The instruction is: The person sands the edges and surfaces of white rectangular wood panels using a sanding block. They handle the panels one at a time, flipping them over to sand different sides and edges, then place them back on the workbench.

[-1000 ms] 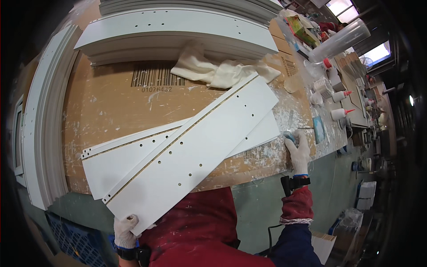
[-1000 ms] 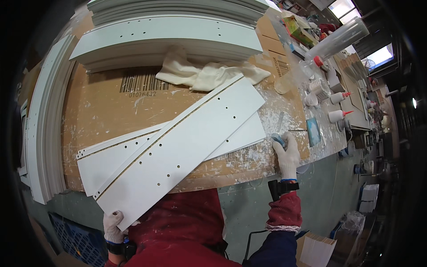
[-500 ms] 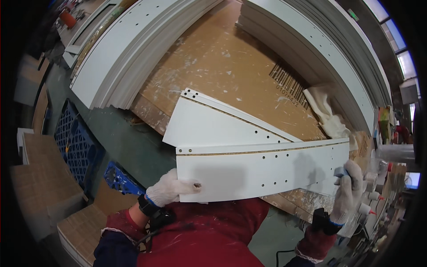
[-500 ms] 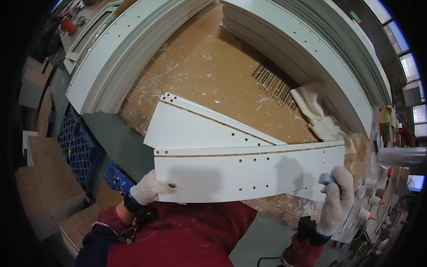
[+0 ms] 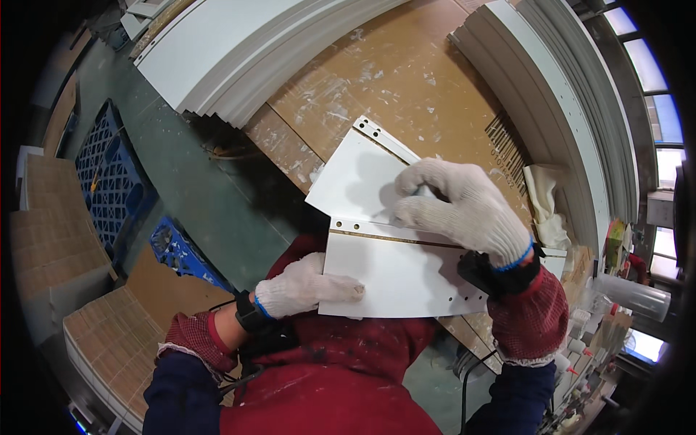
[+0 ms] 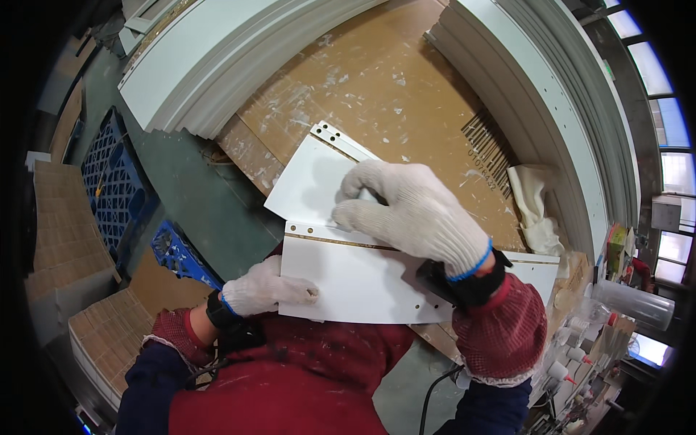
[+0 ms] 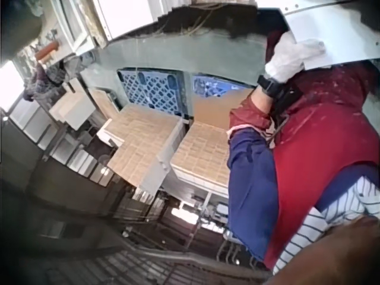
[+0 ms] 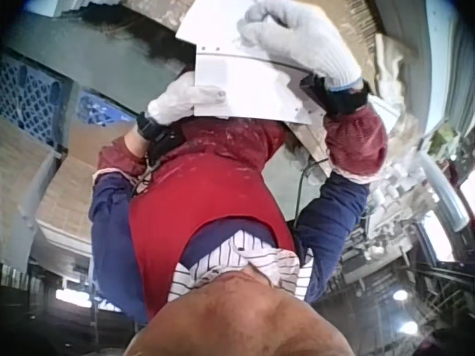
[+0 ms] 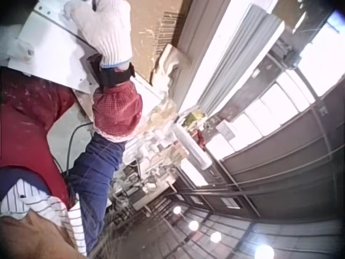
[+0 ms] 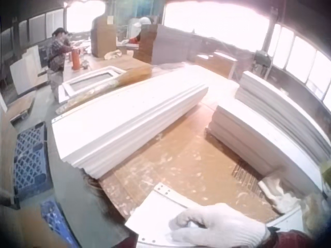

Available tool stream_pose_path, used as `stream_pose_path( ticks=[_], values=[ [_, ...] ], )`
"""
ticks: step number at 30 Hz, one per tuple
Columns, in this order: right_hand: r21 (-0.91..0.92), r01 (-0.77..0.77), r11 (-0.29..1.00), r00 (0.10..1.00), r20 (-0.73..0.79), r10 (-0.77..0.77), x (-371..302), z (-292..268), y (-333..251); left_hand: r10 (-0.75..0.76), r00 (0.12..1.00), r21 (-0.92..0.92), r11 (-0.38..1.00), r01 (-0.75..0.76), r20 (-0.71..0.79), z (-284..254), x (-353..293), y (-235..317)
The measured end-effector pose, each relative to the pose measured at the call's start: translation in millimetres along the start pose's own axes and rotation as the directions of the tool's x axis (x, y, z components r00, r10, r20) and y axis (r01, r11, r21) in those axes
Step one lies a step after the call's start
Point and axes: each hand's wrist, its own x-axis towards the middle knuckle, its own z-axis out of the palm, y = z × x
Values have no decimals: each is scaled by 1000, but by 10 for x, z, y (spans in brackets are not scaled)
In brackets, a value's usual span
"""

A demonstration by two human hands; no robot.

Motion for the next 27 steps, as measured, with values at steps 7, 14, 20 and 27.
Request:
stream_pose_path(
  ticks=[7, 14, 20, 27],
  values=[
    [-64, -18, 998, 996, 90, 24, 241, 220, -7, -4, 1000, -36, 999, 5, 22, -13, -11, 7],
    [-138, -189, 972, 978, 61, 199, 78, 75, 12, -3, 1000, 32, 999, 3, 25, -15, -10, 24],
    [-16, -141, 990, 990, 6, 142, 181, 188, -140, 0, 998, 4, 1000, 0, 55, -24, -13, 44],
    [-105, -34, 994, 999, 4, 34, 283, 380, -148, 6, 999, -84, 996, -2, 52, 0, -14, 20]
  ],
)
